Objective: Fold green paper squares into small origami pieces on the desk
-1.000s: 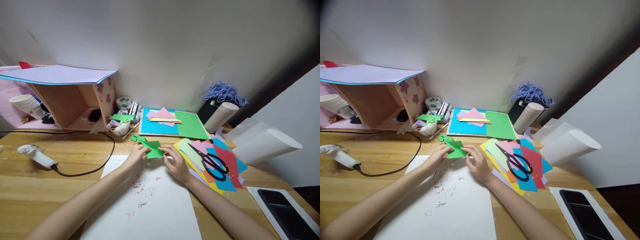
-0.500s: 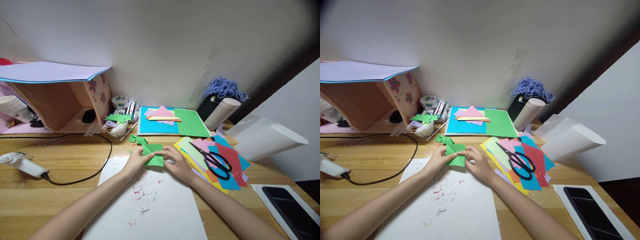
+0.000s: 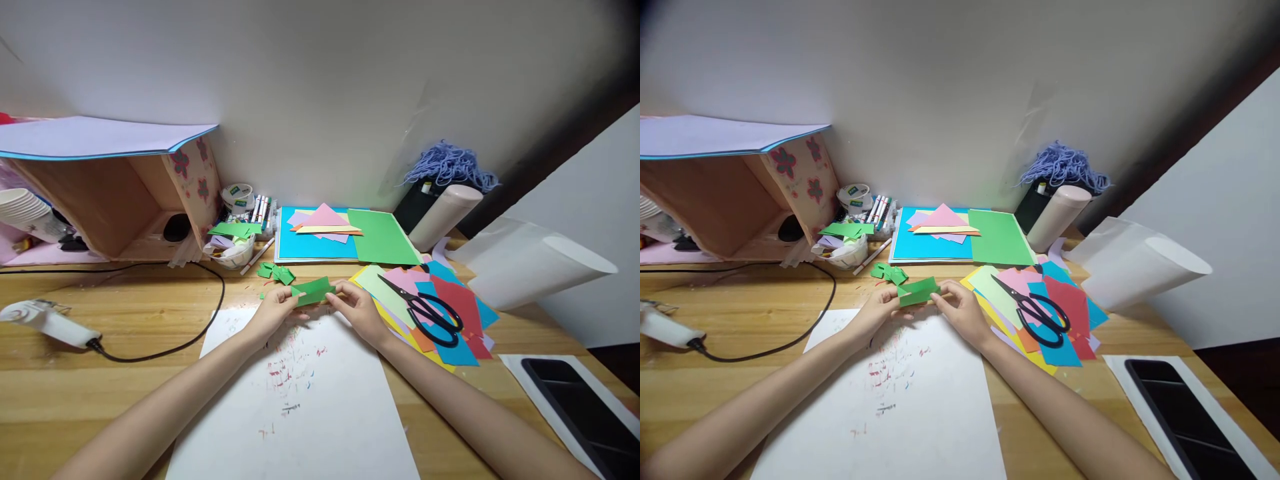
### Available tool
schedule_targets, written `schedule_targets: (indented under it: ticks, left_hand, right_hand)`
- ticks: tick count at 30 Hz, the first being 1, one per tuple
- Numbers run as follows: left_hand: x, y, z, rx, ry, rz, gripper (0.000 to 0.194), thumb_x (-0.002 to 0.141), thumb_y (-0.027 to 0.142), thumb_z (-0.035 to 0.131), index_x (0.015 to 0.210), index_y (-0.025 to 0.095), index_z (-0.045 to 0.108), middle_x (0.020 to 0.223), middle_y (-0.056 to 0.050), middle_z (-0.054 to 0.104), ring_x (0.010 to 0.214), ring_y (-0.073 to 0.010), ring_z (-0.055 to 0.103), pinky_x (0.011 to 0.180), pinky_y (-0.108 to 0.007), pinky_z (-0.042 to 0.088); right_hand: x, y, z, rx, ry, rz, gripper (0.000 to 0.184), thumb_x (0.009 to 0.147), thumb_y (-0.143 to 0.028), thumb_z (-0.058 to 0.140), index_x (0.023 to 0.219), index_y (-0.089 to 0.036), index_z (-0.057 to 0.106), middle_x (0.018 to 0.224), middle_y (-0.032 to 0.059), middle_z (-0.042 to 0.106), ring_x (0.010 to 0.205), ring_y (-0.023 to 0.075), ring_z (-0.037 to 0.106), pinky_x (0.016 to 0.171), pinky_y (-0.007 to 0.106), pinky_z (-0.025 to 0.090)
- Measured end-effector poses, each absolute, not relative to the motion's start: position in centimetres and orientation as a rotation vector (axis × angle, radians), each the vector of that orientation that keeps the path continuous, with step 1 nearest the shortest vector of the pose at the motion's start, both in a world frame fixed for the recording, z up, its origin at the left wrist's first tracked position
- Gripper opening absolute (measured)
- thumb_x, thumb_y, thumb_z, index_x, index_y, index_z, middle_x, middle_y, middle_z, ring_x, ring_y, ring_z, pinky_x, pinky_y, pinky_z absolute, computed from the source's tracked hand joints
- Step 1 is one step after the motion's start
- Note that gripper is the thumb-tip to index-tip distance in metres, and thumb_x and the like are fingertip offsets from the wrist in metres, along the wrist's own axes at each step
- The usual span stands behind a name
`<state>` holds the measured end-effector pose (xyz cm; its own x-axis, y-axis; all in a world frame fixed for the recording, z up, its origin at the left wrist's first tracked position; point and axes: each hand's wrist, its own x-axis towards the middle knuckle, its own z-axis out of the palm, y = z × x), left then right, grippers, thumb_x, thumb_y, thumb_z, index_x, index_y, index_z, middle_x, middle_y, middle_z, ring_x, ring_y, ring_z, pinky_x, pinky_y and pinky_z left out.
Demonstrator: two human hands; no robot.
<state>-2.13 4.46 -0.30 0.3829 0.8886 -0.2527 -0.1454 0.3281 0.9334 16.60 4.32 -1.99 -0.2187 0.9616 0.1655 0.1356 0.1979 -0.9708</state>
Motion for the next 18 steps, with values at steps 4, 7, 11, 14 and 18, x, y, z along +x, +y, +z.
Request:
schedule_targets:
  ticks: [4,7,11,14,18]
  left_hand:
    - [-2.1,4.3,-0.6,0.983,0.896,0.835,0.046,0.078,0.050,0.054,0.098,0.009,0.062,0.093,-0.015,0.069,0.088,-0.0255,0.065,0.064,-0.029,0.054]
    - [-1.9,3.8,-0.7,0.996,0.856,0.895,0.053,0.080,0.056,0.046,0.099,0.009,0.060,0.096,-0.017,0.068,0.090,-0.0265,0.065,0.066,-0.032,0.054]
    - [-1.3,3.1,-0.9,1.091,0.977,0.917,0.045,0.068,0.043,0.069,0.097,0.011,0.057,0.095,-0.014,0.068,0.080,-0.0234,0.067,0.067,-0.031,0.055]
    - [-0.9,2.9,-0.9,1.082,1.064,0.938,0.038,0.066,0.036,0.072,0.090,0.011,0.057,0.090,-0.012,0.069,0.070,-0.0193,0.068,0.063,-0.029,0.055]
    - [-0.8,2.9,-1.0,1.048,1.068,0.926,0.034,0.069,0.036,0.070,0.086,0.010,0.057,0.079,-0.010,0.069,0.065,-0.0189,0.068,0.060,-0.028,0.055]
  right_hand:
    - [16.7,4.5,-2.1,-1.105,-1.506,1.190,0.021,0.080,-0.037,0.057,0.073,-0.017,0.054,0.071,-0.0004,0.053,0.060,0.0114,0.055,0.059,0.024,0.046]
    - [16.7,4.5,-2.1,-1.137,-1.550,1.119,0.023,0.079,-0.036,0.058,0.069,-0.017,0.052,0.067,-0.0008,0.051,0.060,0.0114,0.053,0.058,0.024,0.044]
    - [16.7,4.4,-2.0,-1.165,-1.615,1.052,0.025,0.079,-0.038,0.057,0.067,-0.017,0.052,0.066,0.0002,0.052,0.061,0.0120,0.051,0.056,0.024,0.043]
    - [16.7,4.3,-1.9,-1.183,-1.661,1.016,0.027,0.079,-0.038,0.057,0.064,-0.017,0.051,0.064,-0.0002,0.051,0.060,0.0121,0.050,0.055,0.023,0.043]
    - [16.8,4.3,-2.2,-1.161,-1.646,1.030,0.023,0.079,-0.038,0.057,0.068,-0.018,0.054,0.073,0.0017,0.056,0.069,0.0140,0.055,0.063,0.025,0.046]
